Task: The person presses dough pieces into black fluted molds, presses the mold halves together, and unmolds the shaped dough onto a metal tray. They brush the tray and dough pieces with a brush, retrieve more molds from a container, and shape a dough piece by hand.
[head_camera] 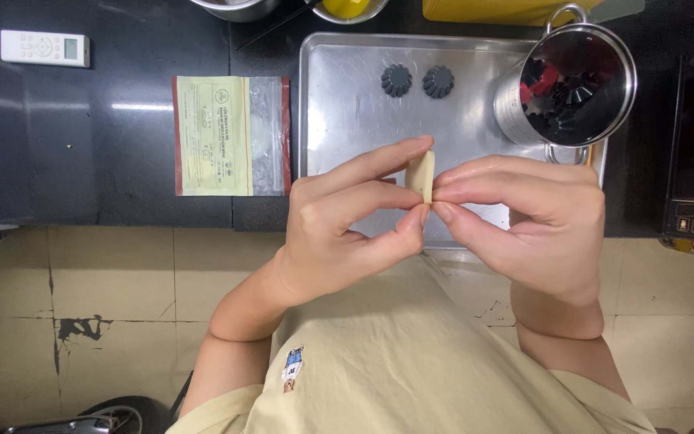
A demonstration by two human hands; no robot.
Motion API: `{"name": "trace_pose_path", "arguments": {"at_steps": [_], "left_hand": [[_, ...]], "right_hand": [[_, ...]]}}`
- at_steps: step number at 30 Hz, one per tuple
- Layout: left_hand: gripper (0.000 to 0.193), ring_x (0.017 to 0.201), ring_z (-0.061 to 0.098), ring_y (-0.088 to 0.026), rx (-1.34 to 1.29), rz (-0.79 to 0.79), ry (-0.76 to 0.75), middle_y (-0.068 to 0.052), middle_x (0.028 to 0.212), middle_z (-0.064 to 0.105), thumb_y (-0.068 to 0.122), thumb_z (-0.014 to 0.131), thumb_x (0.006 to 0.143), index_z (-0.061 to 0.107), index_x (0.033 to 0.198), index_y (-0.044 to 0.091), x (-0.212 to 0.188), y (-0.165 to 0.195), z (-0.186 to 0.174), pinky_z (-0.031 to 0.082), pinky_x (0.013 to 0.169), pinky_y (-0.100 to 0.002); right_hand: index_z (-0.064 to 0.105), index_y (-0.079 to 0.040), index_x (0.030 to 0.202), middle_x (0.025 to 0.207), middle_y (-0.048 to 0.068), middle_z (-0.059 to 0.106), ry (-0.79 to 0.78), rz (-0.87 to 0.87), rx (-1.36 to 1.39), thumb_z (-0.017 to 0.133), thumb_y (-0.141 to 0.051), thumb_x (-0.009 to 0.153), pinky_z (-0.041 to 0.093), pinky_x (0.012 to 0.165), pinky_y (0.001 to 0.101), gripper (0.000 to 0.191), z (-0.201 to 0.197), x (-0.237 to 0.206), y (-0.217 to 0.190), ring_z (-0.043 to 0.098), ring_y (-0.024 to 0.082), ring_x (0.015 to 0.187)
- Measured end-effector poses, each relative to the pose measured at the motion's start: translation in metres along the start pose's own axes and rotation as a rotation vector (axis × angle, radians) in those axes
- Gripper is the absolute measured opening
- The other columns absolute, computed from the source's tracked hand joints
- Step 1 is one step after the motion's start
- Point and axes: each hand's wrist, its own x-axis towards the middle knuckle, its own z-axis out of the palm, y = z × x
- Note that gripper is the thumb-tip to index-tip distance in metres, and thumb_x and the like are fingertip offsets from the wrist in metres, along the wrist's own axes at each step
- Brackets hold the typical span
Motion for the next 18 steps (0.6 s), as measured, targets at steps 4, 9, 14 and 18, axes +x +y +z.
{"name": "trace_pose_path", "arguments": {"at_steps": [4,9,14,18], "left_hand": [[0.013,0.105,0.077,-0.023,-0.037,-0.011,-0.023,-0.019,0.131,0.069,0.005,0.081,0.087,0.074,0.097,0.001,0.0003,-0.0014,-0.0016,0.065,0.087,-0.026],[0.011,0.108,0.077,-0.023,-0.071,-0.029,-0.049,-0.018,0.133,0.069,0.006,0.08,0.089,0.074,0.098,0.002,0.0016,-0.001,-0.0057,0.065,0.088,-0.026],[0.012,0.097,0.078,-0.02,-0.013,0.002,-0.041,-0.017,0.131,0.069,0.007,0.082,0.088,0.074,0.096,0.002,0.0037,0.0003,-0.0068,0.064,0.078,-0.024],[0.011,0.092,0.078,-0.02,0.035,0.015,-0.035,-0.017,0.129,0.07,0.007,0.082,0.087,0.074,0.094,0.003,0.0049,0.0011,-0.007,0.062,0.068,-0.022]], "right_hand": [[0.073,0.004,0.098,0.098,0.014,0.075,-0.016,0.033,0.043,0.076,0.009,0.083,0.058,0.075,0.0208,0.016,-0.0025,0.0013,0.0015,0.076,0.017,0.086],[0.072,0.005,0.099,0.101,0.015,0.075,-0.054,0.029,0.086,0.076,0.009,0.082,0.058,0.078,0.0216,0.018,-0.0061,0.0047,0.0014,0.076,0.019,0.089],[0.073,0.004,0.099,0.099,0.014,0.075,-0.054,0.031,0.073,0.077,0.009,0.08,0.058,0.076,0.0212,0.019,-0.0059,0.0073,0.0001,0.076,0.018,0.086],[0.073,0.004,0.098,0.098,0.014,0.075,-0.051,0.001,0.056,0.076,0.009,0.08,0.058,0.074,0.0206,0.019,-0.0046,0.0091,0.0011,0.076,0.017,0.084]]}}
